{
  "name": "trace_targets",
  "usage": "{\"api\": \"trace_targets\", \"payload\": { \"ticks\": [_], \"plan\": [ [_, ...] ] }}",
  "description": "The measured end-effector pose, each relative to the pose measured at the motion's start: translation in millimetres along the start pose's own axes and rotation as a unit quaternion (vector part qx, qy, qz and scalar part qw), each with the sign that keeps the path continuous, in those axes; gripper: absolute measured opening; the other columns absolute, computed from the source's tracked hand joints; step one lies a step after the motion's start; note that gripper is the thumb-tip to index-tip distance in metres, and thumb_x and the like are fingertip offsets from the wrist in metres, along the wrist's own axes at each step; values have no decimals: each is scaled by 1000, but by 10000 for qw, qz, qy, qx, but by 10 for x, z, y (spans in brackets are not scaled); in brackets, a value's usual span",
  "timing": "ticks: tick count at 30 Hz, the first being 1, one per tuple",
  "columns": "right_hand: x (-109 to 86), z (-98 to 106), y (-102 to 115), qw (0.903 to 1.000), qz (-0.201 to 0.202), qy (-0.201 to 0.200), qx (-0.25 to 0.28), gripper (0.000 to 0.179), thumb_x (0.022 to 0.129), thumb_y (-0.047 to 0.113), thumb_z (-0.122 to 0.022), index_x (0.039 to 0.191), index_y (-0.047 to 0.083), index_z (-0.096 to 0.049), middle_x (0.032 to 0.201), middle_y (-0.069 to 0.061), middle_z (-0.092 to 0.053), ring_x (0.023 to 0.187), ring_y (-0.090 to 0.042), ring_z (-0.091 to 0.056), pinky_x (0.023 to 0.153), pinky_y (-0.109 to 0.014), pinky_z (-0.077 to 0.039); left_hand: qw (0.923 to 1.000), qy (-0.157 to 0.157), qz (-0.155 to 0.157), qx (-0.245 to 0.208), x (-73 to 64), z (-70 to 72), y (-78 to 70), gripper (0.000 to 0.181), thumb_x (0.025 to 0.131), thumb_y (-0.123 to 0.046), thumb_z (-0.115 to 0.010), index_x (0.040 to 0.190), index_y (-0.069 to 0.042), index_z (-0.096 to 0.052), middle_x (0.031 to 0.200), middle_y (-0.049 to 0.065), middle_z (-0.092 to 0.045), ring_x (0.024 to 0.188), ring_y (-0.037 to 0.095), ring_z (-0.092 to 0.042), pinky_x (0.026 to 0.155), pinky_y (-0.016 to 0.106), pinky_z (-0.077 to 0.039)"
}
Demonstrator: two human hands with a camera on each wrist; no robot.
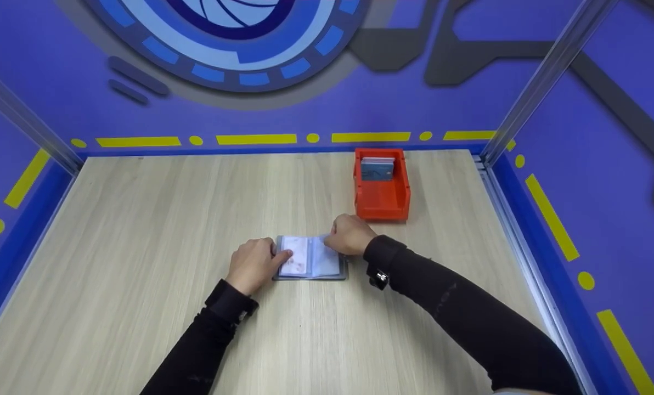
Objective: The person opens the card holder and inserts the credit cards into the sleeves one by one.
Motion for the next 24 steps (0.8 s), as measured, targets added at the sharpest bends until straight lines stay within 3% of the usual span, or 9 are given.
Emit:
{"api": "trace_targets", "payload": {
  "ticks": [4, 16, 24],
  "plan": [
    [3, 4, 2, 9999, 44, -57, -106, 23, 102, 26, -69, 87, 10, -75, 80, 0, -61, 77, -20, -56, 67, -31, -42, 10000, -19, -22, 32, -3, 4, -7, 44, 99, -46, -81, 83, -6, -73, 79, 10, -74, 68, 21, -63, 64, 47, -57],
    [18, -32, -73, 9994, -78, 56, -347, 22, 103, 28, -70, 93, 10, -77, 84, -2, -65, 78, -20, -60, 67, -31, -44, 10000, 14, 54, 6, -9, 4, 3, 44, 99, -46, -82, 86, -5, -73, 80, 11, -74, 71, 24, -68, 67, 48, -58],
    [-35, -11, -124, 9978, -265, 261, -552, 27, 103, 33, -74, 92, 9, -79, 75, 0, -63, 73, -20, -59, 65, -31, -42, 9999, 84, 86, -49, -3, 3, 4, 45, 100, -48, -81, 81, -8, -72, 78, 8, -71, 68, 19, -61, 64, 46, -56]
  ]
}}
Point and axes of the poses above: each hand's wrist, its own x-axis towards the middle knuckle, its own z-axis out of the back of the hand, y = z × x, the point moved 8 cm from there along x, towards the middle knuckle
